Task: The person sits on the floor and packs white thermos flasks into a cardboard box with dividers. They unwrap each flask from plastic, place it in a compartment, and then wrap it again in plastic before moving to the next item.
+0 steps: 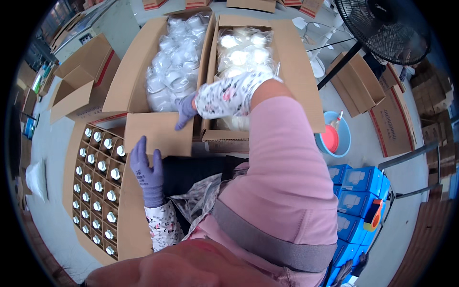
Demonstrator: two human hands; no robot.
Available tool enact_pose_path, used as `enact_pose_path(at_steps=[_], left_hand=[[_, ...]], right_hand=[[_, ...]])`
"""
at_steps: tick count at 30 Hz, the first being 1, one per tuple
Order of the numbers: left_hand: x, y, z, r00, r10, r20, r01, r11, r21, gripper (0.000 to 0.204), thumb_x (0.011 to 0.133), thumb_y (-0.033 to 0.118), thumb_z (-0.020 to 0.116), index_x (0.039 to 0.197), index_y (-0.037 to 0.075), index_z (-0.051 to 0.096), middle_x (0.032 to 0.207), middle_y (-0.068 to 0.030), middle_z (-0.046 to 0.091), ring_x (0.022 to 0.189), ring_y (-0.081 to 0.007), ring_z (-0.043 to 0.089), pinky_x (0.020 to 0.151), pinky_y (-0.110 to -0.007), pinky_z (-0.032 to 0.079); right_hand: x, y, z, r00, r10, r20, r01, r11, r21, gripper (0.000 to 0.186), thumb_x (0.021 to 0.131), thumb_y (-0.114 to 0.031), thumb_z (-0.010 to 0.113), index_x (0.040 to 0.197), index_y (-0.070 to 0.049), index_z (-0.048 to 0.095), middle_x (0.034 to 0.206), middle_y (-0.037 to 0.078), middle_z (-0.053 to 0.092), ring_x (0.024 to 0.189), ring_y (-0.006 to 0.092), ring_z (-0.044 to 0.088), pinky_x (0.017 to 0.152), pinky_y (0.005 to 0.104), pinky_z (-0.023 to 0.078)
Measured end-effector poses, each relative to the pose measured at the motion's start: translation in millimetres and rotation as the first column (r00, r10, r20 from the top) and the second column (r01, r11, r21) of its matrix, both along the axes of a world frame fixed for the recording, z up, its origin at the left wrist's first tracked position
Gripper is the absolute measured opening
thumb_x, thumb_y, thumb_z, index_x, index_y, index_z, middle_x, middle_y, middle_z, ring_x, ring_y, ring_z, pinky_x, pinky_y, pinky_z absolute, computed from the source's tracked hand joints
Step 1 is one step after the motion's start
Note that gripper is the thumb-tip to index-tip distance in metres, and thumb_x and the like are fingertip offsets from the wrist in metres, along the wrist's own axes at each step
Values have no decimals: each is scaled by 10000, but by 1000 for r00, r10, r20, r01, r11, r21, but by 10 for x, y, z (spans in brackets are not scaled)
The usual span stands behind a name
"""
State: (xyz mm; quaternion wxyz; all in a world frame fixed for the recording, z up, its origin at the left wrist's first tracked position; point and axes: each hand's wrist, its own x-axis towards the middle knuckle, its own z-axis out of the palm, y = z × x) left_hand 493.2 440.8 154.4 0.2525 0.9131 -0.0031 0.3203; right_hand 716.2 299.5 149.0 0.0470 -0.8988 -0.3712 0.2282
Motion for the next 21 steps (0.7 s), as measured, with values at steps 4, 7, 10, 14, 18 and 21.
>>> enact_pose_path(at_steps=[4,7,10,14,18,21], left_hand=[[324,-152,-355,977,-138,-164,113,981,-156,605,809,220,685,1326,-7,469,1246,-221,545,1143,-394,517,964,-455,407],[617,-489,-331,968,-242,-74,241,970,-25,782,769,325,718,1391,-10,382,1321,-228,490,1208,-405,460,1005,-452,374],[1035,-611,-283,921,-349,-174,305,922,-238,878,746,408,724,1433,24,335,1378,-234,435,1266,-419,394,1054,-486,304],[1007,-658,-307,825,-344,-447,434,894,112,1040,675,557,741,1483,99,273,1477,-224,315,1354,-453,252,1104,-565,168],[1019,-878,-294,659,-214,-721,479,859,183,1226,545,647,785,1508,141,219,1539,-201,195,1422,-450,96,1094,-627,73],[1008,-852,-551,722,-216,-658,411,898,156,1278,511,648,803,1517,159,185,1541,-180,193,1423,-452,72,1071,-669,53]], right_hand=[[164,243,-721,952,226,206,-195,968,-160,469,683,-383,711,1022,-60,683,967,150,698,932,307,671,777,449,509],[171,203,-757,932,177,316,-163,984,-73,279,729,-292,682,922,-92,712,875,124,700,858,304,676,713,434,508],[33,-231,-337,911,230,341,-276,957,93,337,724,-334,660,946,-83,700,850,131,695,827,324,669,726,410,518],[-229,-1469,31,932,225,284,-266,957,113,596,738,-507,650,1140,-80,540,1136,143,562,1088,319,527,911,472,390],[-1002,-2659,119,994,-109,-20,100,964,-245,978,621,-663,716,1382,-116,435,1281,184,536,1205,349,498,1006,444,379],[-1122,-2603,46,952,-284,-112,241,924,-296,830,611,-617,739,1240,-100,580,1089,161,648,1030,315,618,890,399,468]])
